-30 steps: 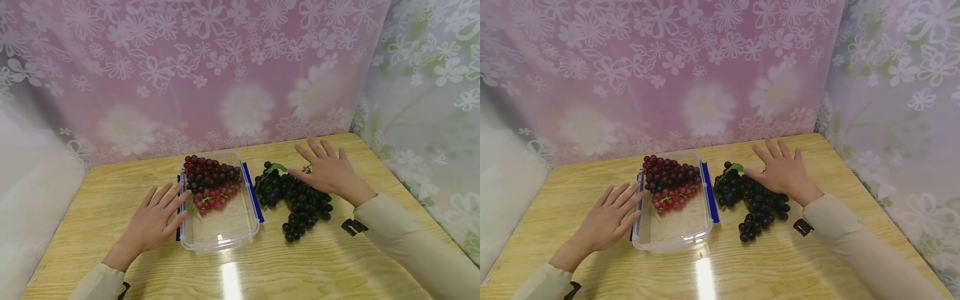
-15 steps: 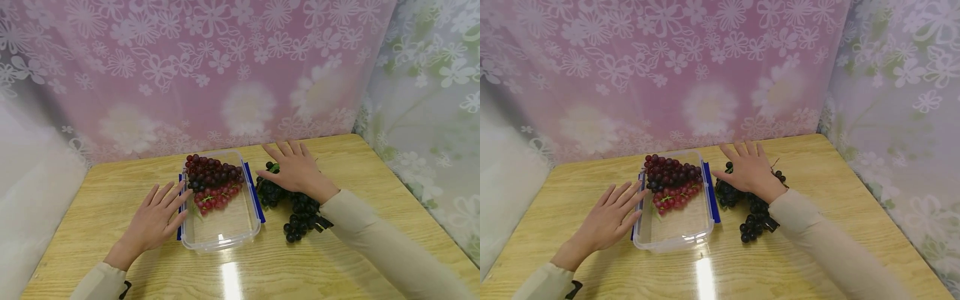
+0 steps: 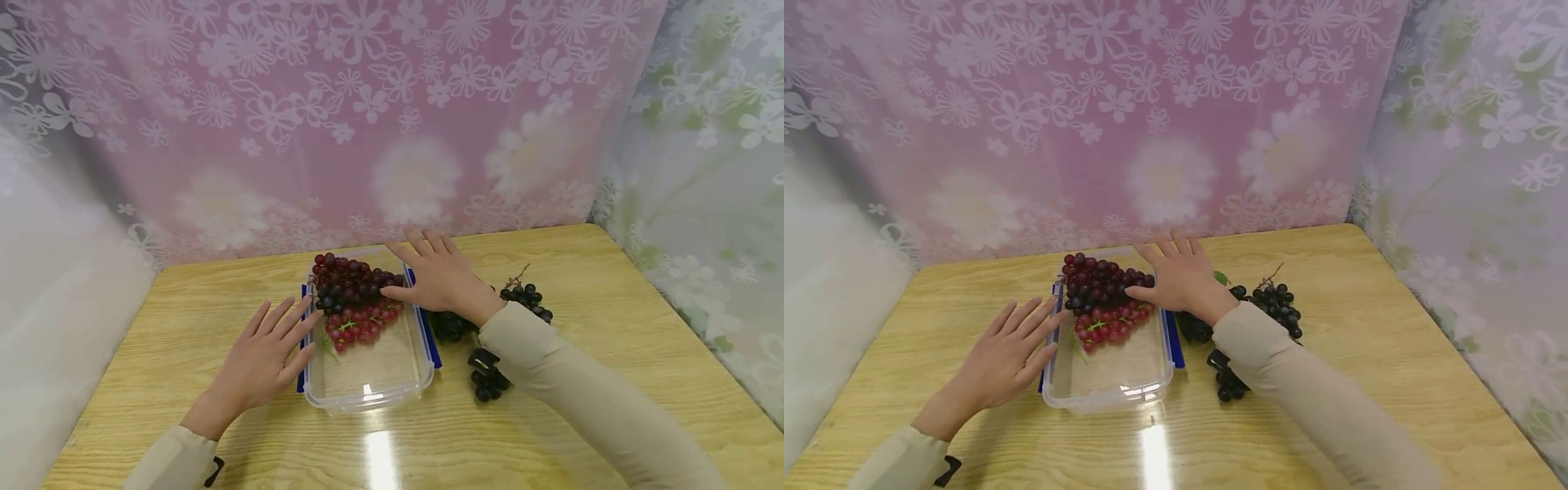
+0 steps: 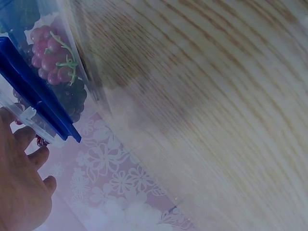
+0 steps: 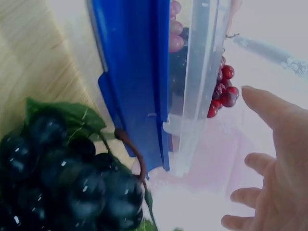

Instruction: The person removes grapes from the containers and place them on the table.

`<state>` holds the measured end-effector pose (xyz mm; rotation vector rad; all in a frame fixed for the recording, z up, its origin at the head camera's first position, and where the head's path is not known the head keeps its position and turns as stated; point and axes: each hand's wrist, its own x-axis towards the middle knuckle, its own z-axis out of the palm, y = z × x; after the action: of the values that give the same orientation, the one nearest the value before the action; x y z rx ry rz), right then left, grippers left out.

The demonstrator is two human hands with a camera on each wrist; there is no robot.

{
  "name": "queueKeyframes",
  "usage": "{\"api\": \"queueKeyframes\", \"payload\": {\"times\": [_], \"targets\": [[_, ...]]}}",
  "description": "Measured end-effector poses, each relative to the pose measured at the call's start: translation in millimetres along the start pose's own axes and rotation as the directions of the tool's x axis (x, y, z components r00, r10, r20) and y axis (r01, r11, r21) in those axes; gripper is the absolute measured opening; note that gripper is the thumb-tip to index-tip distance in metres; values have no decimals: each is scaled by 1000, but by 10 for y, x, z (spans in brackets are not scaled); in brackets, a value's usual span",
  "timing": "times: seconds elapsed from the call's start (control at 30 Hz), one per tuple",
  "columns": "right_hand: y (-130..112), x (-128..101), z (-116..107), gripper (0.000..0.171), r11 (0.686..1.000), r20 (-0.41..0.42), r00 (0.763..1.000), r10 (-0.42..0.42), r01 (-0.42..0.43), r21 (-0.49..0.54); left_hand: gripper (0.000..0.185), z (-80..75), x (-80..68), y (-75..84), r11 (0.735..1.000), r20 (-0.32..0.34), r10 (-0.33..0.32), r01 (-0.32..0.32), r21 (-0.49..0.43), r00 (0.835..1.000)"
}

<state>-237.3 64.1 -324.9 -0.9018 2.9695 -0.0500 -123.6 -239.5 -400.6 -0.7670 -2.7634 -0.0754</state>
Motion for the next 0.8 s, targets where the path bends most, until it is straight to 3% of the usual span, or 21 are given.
{"api": "queueKeyframes", "payload": {"times": [0.3, 0.8], "targets": [[-224, 263, 52, 75, 990, -17, 992, -127, 128, 52, 55, 5, 10, -1, 1000, -7, -1, 1, -1, 1000], [-464, 551, 1, 62, 970, 137, 962, -235, 223, 94, 54, 16, 2, -10, 1000, -33, 9, -8, 8, 999]]}}
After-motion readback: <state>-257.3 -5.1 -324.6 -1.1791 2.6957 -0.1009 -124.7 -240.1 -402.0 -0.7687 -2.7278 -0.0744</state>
